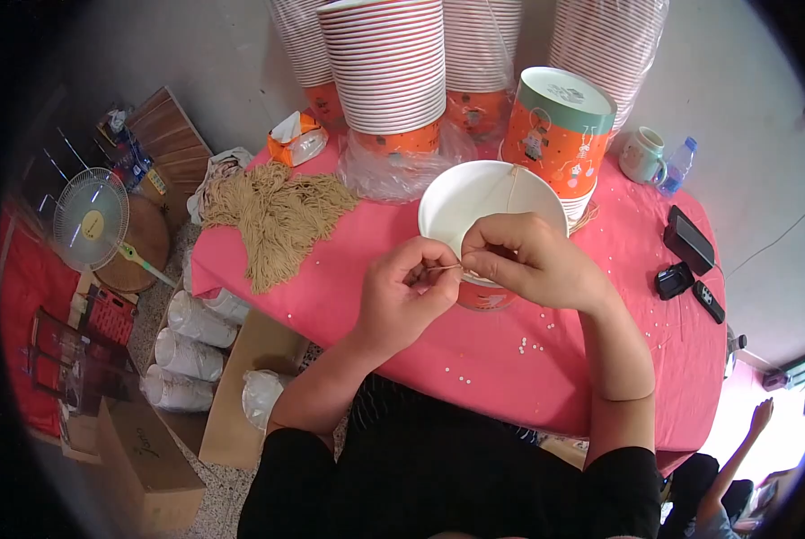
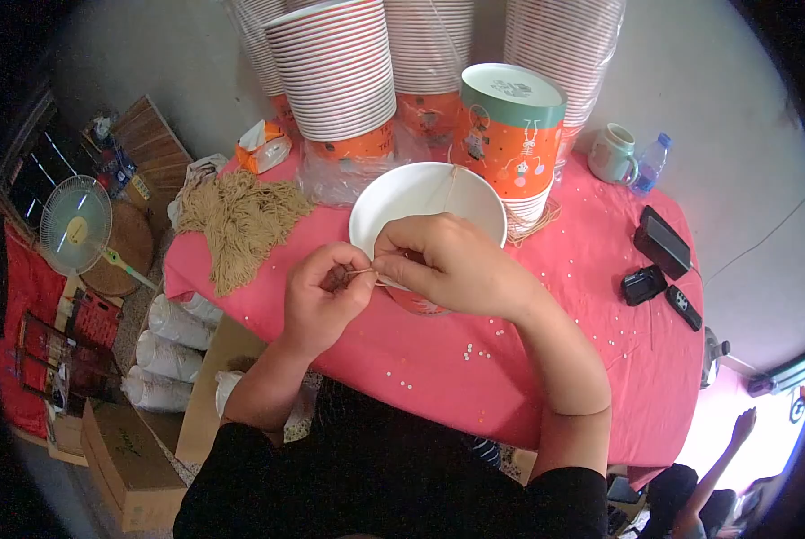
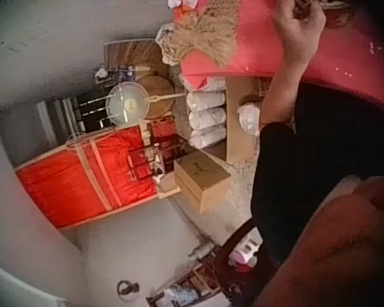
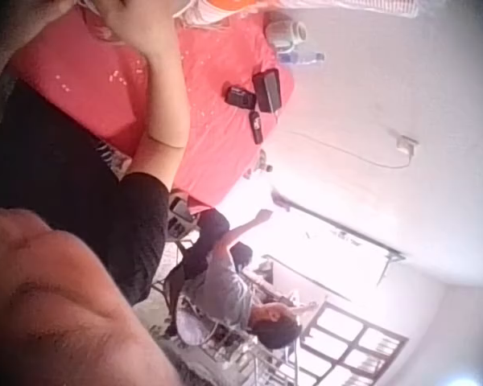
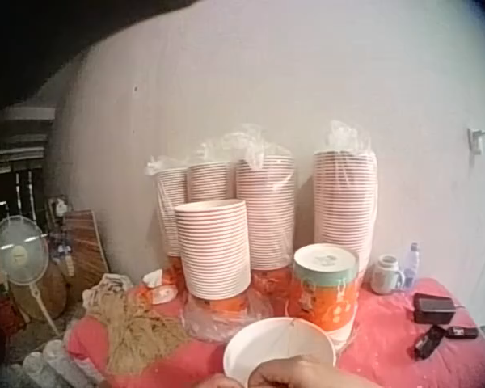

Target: Attaching elastic string handles to paper buckets.

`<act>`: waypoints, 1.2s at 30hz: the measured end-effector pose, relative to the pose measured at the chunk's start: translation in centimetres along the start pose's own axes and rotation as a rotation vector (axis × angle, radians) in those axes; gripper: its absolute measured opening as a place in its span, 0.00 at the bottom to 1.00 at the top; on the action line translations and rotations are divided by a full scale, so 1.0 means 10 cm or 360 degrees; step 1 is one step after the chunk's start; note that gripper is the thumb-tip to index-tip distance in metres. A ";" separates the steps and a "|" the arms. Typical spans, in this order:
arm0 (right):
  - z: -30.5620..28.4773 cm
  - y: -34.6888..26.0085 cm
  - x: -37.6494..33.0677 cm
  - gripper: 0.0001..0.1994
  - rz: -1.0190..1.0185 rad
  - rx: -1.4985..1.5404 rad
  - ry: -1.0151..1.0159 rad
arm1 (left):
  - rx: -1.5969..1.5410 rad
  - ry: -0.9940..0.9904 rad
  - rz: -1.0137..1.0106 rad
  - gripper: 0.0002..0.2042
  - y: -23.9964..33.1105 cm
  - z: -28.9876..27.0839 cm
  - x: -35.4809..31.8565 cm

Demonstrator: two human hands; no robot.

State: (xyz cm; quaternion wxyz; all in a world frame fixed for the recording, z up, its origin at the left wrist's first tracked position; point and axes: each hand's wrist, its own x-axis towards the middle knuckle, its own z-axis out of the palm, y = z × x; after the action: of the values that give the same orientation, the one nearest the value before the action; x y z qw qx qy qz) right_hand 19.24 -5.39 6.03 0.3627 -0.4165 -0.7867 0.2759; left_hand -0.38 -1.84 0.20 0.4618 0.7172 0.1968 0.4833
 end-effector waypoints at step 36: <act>0.20 -0.03 0.01 0.05 -0.0270 -0.0160 0.0280 | -0.1116 -0.0020 -0.0604 0.02 0.00 -0.09 0.04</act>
State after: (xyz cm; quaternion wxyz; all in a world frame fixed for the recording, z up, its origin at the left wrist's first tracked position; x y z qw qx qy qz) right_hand 17.45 -5.73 5.11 0.4310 -0.3888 -0.7970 0.1667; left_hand -0.99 -1.15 0.48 0.7609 0.4699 0.1461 0.4228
